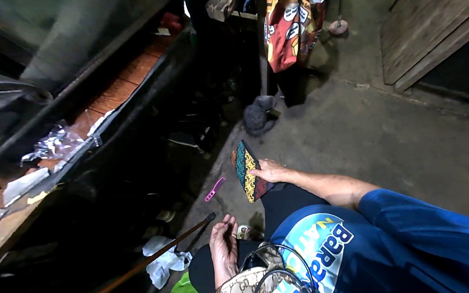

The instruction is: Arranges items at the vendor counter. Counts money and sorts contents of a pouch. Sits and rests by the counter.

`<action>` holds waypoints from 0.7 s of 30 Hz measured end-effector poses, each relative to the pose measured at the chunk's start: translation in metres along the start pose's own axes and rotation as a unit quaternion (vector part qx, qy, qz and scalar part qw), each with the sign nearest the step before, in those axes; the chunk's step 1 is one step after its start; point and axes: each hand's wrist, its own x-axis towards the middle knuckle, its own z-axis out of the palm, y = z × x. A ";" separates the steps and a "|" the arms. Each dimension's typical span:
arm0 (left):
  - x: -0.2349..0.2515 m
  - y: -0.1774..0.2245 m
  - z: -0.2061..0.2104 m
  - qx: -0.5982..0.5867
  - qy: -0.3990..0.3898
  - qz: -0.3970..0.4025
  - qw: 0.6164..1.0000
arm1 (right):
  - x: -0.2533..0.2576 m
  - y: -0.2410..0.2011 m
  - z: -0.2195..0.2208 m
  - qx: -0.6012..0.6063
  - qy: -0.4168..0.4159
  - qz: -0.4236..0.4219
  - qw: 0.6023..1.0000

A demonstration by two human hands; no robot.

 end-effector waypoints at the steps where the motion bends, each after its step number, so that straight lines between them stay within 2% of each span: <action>1: 0.000 0.000 0.000 0.000 0.000 0.000 1.000 | 0.000 0.000 0.000 -0.001 -0.001 0.001 1.000; 21: -0.001 0.001 0.001 -0.001 0.001 -0.001 1.000 | 0.000 0.000 0.000 -0.005 -0.002 0.000 1.000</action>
